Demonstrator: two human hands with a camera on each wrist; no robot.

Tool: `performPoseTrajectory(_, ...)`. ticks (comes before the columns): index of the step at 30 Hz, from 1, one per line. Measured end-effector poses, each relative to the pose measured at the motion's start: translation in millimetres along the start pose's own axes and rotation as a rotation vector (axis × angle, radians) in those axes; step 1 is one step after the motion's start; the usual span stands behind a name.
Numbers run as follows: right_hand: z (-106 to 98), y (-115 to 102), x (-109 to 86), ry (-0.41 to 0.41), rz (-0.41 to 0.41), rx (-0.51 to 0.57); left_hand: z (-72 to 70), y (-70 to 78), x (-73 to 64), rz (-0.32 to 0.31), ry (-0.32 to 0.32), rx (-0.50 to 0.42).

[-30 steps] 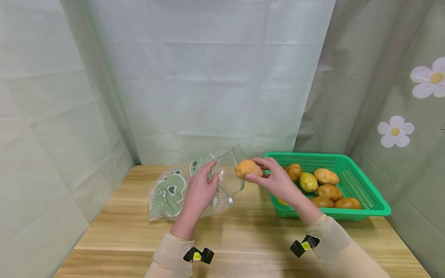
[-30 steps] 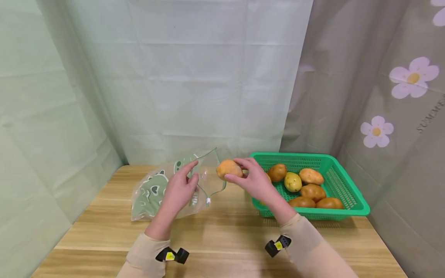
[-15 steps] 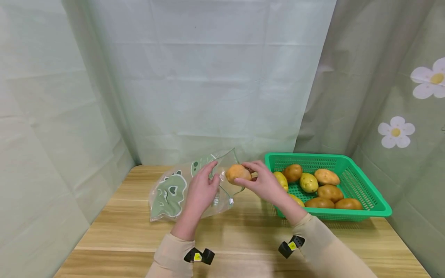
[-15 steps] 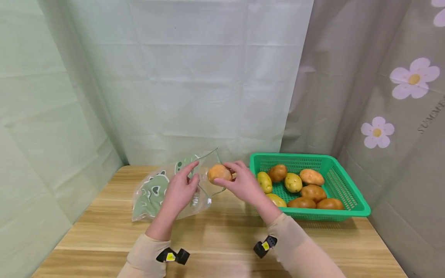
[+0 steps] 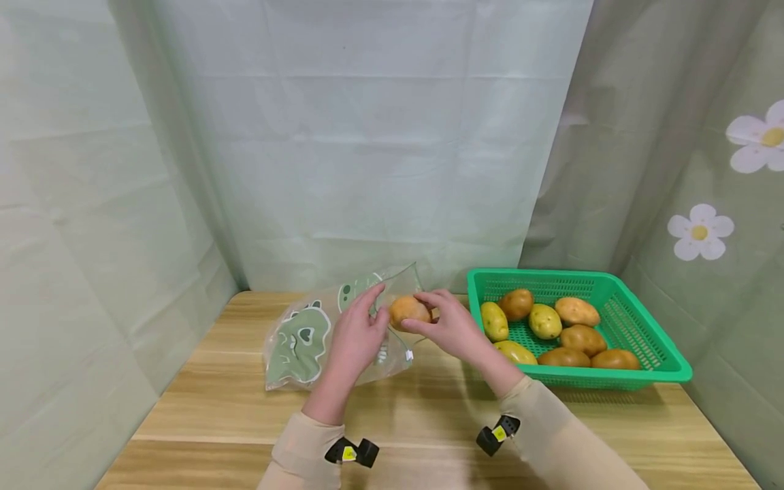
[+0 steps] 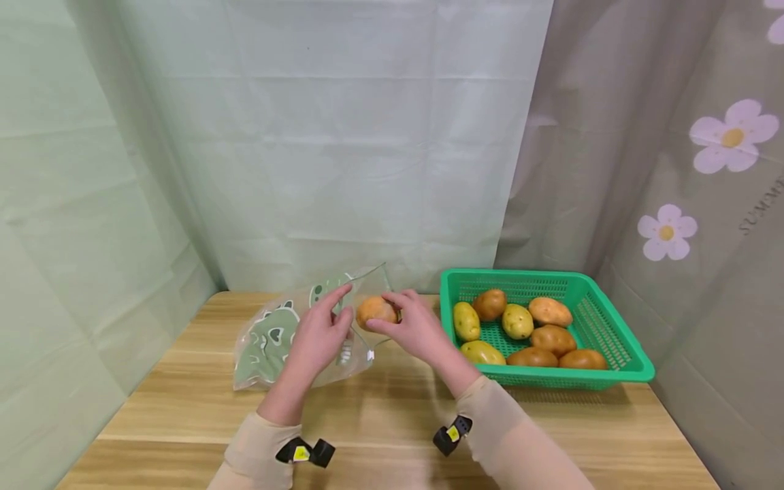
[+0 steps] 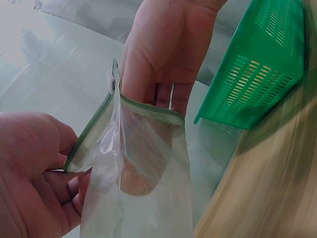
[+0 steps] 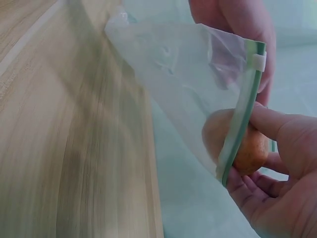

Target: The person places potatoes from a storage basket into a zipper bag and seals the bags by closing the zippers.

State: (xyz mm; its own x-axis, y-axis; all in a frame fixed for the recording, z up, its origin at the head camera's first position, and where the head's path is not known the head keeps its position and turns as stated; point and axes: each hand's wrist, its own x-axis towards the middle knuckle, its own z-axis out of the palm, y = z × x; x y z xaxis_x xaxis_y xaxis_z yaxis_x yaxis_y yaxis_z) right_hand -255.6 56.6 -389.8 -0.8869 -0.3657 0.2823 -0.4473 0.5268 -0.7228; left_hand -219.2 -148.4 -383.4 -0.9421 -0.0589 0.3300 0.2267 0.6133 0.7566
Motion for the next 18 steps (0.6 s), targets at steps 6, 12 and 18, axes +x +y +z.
performPoseTrajectory(6, 0, -2, 0.1, -0.016, -0.013, 0.049, -0.6, 1.4, 0.6, 0.008, 0.023, -0.018)
performPoseTrajectory(12, -6, -1, -3.7, -0.005, -0.021, 0.082, -1.5, 4.4, -0.1, -0.005, 0.028, -0.04)
performPoseTrajectory(18, -13, 1, -5.3, 0.036, -0.019, 0.062, -1.8, 4.6, -0.6, -0.001, 0.053, -0.022)
